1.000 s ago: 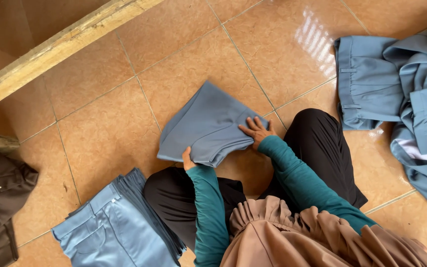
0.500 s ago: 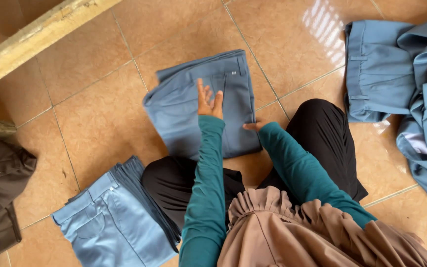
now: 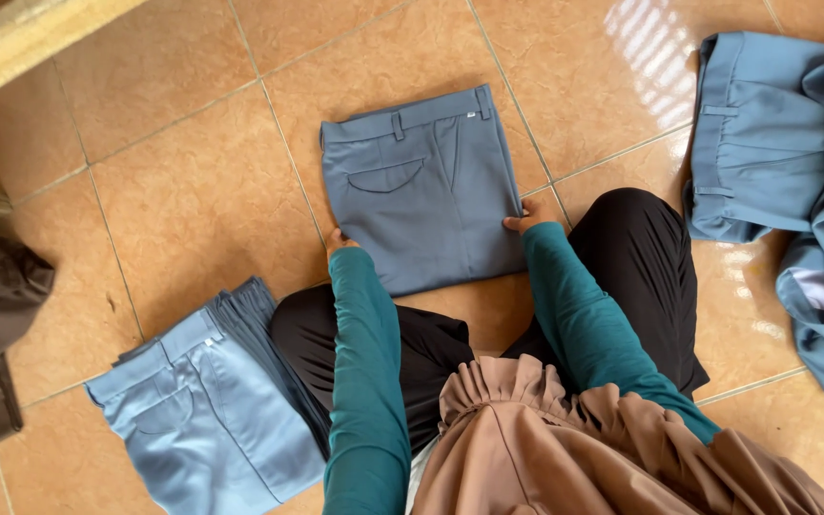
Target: Folding blue fabric pants into neat rectangles and stacking them on the floor.
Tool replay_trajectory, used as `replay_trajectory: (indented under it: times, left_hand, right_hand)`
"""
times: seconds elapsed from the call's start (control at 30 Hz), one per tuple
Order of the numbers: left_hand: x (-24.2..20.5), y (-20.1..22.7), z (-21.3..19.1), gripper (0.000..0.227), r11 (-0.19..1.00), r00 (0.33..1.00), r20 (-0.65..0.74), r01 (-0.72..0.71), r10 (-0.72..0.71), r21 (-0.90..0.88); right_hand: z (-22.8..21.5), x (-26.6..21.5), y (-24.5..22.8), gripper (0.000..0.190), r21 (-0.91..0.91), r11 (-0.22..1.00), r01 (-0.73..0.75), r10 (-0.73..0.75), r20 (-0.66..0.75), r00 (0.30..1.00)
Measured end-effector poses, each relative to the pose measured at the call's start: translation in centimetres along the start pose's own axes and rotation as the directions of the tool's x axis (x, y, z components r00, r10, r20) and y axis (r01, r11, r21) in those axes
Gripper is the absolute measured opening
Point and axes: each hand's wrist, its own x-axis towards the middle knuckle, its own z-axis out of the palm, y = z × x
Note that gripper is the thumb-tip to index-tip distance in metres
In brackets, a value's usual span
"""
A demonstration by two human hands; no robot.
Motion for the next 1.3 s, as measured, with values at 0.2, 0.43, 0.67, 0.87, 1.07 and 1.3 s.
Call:
replay_trajectory:
  times: [0.2,0.43,0.67,0.87,1.07,1.3]
  left_hand:
    - [11.3,-2.6,4.0,0.034,0.859,0.991,-0.131,-0.037,-0.035,-0.511]
    - [9.8,-2.9,0.3,0.033,0.718,0.993,-0.112,-0.098,0.028,-0.689]
    - [8.6,-2.1,-1.2,0.052,0.762,0.994,-0.033,-0.103,0.107,-0.639]
    - [3.8,-0.6,-3.6,0.030,0.785,0.985,-0.171,-0.116,0.013,-0.608]
    - [12.9,-2.5,0.5,0.031,0.827,0.979,-0.193,-0.158,0.062,-0.540]
    - [14.3,-6.1,2.2,0.032,0.893,0.989,-0.142,-0.107,0.049,-0.437]
  right_hand:
    - [-3.4,-3.0,-3.1,0.064,-0.127,0.988,0.088,-0.111,-0.189,0.976]
    - [-3.1,0.2,-7.7,0.035,-0.206,0.937,0.281,-0.330,-0.263,0.907]
    - [-2.3,6.9,-9.6,0.031,-0.191,0.964,0.186,-0.240,-0.324,0.915]
    - [-5.3,7.3,-10.4,0.028,-0.013,0.997,0.071,-0.071,-0.367,0.927]
    - [-5.8,6.0,-10.8,0.026,-0.036,0.994,0.102,-0.107,-0.233,0.967]
    - [-9.2,0.5,-8.8,0.039,-0.209,0.971,0.120,-0.122,0.002,0.993]
